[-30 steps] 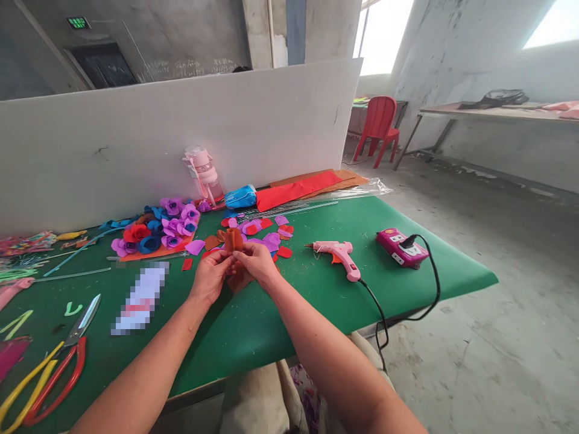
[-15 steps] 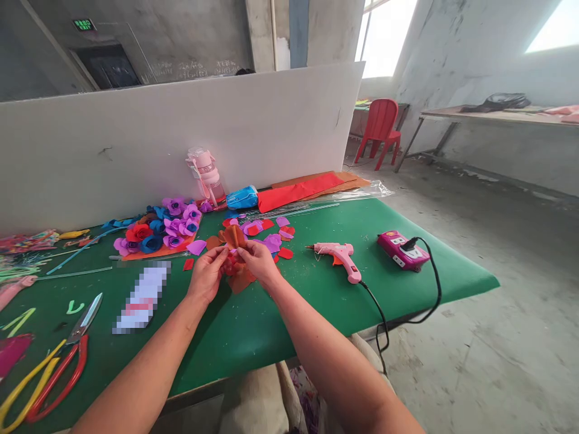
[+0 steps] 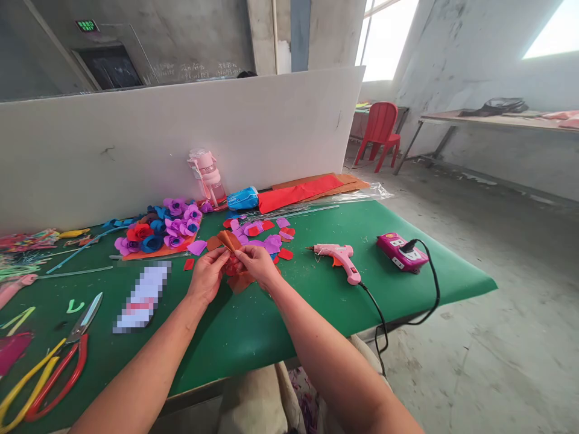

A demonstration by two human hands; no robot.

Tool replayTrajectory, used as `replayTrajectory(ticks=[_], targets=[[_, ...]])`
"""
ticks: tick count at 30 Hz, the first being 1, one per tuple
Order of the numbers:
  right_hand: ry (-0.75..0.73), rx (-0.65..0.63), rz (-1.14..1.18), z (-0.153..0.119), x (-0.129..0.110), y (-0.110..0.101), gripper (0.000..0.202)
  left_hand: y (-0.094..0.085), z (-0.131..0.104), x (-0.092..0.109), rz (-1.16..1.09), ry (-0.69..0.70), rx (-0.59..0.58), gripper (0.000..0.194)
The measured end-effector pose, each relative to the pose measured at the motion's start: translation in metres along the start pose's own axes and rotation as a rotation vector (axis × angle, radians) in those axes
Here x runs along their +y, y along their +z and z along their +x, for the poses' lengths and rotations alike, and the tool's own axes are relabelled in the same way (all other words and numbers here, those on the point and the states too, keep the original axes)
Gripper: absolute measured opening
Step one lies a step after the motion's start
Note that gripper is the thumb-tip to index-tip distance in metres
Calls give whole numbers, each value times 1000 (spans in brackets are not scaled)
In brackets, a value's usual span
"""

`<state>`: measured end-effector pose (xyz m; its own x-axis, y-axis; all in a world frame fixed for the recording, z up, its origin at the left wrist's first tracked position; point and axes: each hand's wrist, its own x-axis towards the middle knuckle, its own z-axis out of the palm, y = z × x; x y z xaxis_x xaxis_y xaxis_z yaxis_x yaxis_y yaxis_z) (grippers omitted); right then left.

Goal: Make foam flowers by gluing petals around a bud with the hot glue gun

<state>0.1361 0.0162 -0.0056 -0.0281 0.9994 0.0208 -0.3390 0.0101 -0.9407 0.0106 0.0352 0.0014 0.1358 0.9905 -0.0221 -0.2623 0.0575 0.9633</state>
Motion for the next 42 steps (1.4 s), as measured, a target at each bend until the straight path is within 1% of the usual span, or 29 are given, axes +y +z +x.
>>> replayTrajectory(ticks=[6, 10, 14, 19, 24, 27, 29, 35, 38, 42], targets=[[3, -16, -7, -1, -1, 0, 39, 2, 0, 2, -11, 4, 40, 38], [-1, -6, -22, -1, 0, 0, 40, 3, -1, 2, -32, -7, 41, 35], [-16, -11, -35, -2, -1, 0, 37, 4, -1, 3, -56, -16, 41, 33], [-33, -1, -62, -3, 0, 1, 34, 5, -2, 3, -101, -34, 45, 35], [-50, 10, -149, -2, 4, 2, 27, 4, -3, 5, -84, -69, 29, 35], [-60, 56, -147, -2, 5, 4, 22, 4, -3, 5, -96, -71, 53, 35], [-69, 94, -124, -2, 4, 6, 22, 3, -2, 3, -105, -70, 69, 36], [-69, 130, -65, -1, 2, 6, 22, 1, 1, -5, -43, -34, 68, 35], [-98, 153, -76, 1, 4, 5, 20, 0, 1, -6, -2, -10, 56, 34], [-96, 164, -61, 4, 9, 3, 18, 1, 0, -5, 19, 7, 17, 32]])
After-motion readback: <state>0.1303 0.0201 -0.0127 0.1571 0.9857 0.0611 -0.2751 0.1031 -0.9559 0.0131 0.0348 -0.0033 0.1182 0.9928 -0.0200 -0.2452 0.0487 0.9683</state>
